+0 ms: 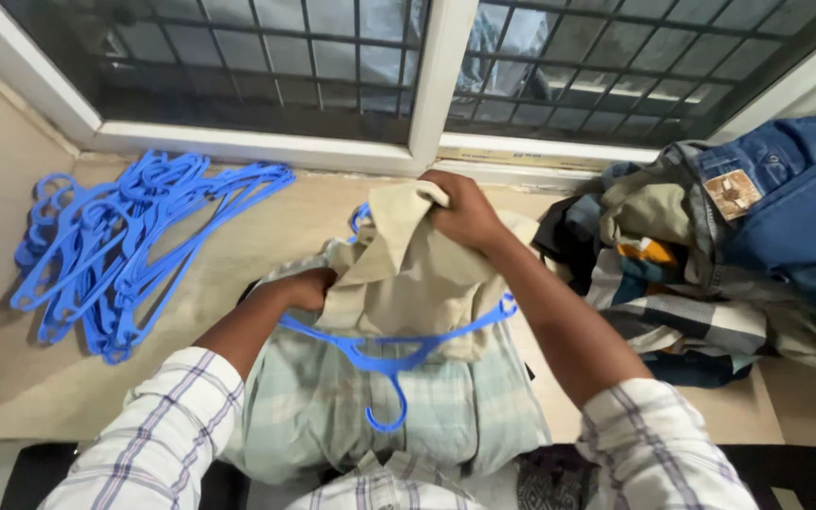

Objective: The person folds a pair of beige trousers and places them on a blue plastic hanger. They repeatedly adjust the trousers on the hanger, unfold them, and refold them multiple times. The trousers remain on the hanger on a table with other clothes nearby.

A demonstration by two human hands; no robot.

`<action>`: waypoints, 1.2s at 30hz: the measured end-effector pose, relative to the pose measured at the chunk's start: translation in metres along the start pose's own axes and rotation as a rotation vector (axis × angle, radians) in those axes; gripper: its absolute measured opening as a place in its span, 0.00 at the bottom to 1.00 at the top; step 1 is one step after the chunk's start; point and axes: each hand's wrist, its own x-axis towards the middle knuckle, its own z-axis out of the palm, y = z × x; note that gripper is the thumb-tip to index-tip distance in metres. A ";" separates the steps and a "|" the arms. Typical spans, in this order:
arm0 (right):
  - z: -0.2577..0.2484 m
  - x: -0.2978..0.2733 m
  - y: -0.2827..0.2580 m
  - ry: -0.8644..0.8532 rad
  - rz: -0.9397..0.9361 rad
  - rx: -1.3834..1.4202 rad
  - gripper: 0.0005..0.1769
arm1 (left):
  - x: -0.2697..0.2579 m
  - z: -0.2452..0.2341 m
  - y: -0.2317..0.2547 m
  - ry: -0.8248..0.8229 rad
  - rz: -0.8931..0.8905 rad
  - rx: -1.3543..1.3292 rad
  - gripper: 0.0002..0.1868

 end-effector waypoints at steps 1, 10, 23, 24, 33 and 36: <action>0.003 0.011 0.005 0.029 -0.013 -0.077 0.20 | 0.008 -0.002 -0.004 0.018 0.012 -0.008 0.23; 0.018 0.006 0.100 0.497 0.125 -0.653 0.43 | -0.031 -0.003 -0.003 0.542 -0.232 -0.057 0.14; 0.096 -0.195 0.080 -0.171 0.272 -0.377 0.35 | -0.061 0.022 0.133 0.765 0.210 0.047 0.32; 0.100 -0.193 0.067 -0.148 0.288 -0.403 0.32 | -0.046 0.020 0.139 0.826 0.141 0.024 0.39; 0.090 -0.177 0.026 -0.075 0.276 -0.378 0.18 | 0.064 0.022 0.186 0.048 0.627 0.610 0.27; 0.092 -0.181 0.029 0.011 0.276 -0.335 0.12 | 0.090 0.018 0.201 -0.215 0.616 0.876 0.36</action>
